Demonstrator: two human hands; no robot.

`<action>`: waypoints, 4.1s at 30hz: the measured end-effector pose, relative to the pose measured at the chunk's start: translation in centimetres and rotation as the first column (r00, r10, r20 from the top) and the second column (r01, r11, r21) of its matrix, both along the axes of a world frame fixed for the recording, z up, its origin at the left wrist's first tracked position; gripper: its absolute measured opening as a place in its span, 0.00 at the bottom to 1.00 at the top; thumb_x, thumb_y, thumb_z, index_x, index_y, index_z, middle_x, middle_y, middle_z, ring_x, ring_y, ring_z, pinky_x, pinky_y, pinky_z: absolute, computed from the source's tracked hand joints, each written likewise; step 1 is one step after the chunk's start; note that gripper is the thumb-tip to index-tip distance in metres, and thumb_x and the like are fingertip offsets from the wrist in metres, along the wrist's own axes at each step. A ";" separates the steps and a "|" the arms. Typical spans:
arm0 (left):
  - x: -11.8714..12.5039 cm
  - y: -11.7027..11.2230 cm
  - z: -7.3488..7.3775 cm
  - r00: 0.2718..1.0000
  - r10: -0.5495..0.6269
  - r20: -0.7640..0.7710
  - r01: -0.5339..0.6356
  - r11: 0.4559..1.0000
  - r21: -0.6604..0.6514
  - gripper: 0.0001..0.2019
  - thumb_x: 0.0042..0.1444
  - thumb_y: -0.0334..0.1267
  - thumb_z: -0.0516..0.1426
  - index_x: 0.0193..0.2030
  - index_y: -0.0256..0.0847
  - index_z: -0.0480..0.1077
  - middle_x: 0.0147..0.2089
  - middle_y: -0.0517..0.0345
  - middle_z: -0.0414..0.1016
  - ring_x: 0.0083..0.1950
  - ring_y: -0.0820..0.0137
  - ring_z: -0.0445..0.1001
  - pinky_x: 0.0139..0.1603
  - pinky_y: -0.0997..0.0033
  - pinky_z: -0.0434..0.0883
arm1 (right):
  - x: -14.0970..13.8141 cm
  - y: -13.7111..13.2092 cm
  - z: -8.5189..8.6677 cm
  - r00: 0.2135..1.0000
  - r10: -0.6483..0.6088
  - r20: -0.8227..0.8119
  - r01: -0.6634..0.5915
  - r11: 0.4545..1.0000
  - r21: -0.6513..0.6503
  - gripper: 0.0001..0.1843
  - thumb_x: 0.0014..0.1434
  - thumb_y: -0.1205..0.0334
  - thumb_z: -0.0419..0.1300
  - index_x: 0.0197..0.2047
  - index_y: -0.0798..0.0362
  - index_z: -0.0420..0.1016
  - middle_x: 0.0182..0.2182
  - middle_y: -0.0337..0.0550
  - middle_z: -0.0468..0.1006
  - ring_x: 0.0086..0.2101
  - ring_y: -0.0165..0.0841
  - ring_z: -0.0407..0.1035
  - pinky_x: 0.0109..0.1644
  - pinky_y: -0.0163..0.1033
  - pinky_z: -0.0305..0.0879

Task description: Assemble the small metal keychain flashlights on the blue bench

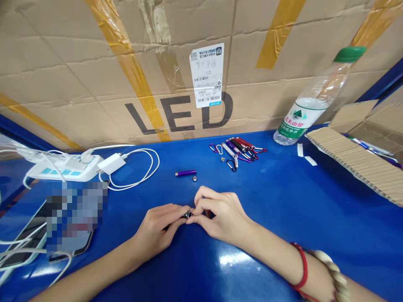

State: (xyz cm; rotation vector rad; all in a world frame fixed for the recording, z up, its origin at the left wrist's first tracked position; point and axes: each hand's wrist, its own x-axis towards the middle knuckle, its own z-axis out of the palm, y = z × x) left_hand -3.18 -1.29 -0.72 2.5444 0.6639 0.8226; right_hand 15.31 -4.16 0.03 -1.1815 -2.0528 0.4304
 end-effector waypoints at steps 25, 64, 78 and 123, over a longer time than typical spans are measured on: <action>-0.1 0.3 0.4 0.994 0.017 -0.112 -0.012 0.999 0.051 0.11 0.58 0.30 0.46 0.45 0.37 0.64 0.30 0.57 0.71 0.29 0.73 0.68 0.29 0.74 0.66 | 0.2 0.5 0.4 0.999 0.013 0.044 -0.012 1.000 -0.024 0.14 0.54 0.54 0.54 0.23 0.54 0.67 0.27 0.37 0.70 0.20 0.20 0.61 0.24 0.27 0.56; 0.0 0.0 0.8 0.981 0.077 -0.179 -0.061 0.994 0.095 0.12 0.61 0.38 0.43 0.47 0.39 0.60 0.33 0.59 0.71 0.32 0.73 0.69 0.34 0.72 0.66 | -0.3 0.1 0.6 0.999 0.006 0.043 -0.001 0.994 -0.113 0.14 0.59 0.60 0.48 0.24 0.53 0.64 0.25 0.38 0.68 0.20 0.22 0.61 0.24 0.28 0.58; 0.0 -0.2 1.0 0.977 0.097 -0.190 -0.085 0.994 0.067 0.09 0.60 0.35 0.43 0.42 0.39 0.62 0.29 0.59 0.69 0.30 0.73 0.67 0.31 0.74 0.64 | -0.5 0.0 0.5 0.998 0.009 0.060 -0.003 0.995 -0.100 0.15 0.57 0.59 0.49 0.22 0.54 0.64 0.20 0.36 0.66 0.18 0.22 0.59 0.22 0.29 0.55; -0.2 0.7 0.6 0.988 0.097 -0.121 -0.089 0.994 0.070 0.10 0.61 0.35 0.42 0.43 0.37 0.61 0.32 0.57 0.71 0.32 0.72 0.69 0.34 0.71 0.67 | -0.5 -0.1 0.6 0.990 -0.043 -0.133 0.044 0.999 0.006 0.09 0.51 0.64 0.58 0.37 0.52 0.75 0.30 0.42 0.75 0.21 0.23 0.66 0.21 0.28 0.64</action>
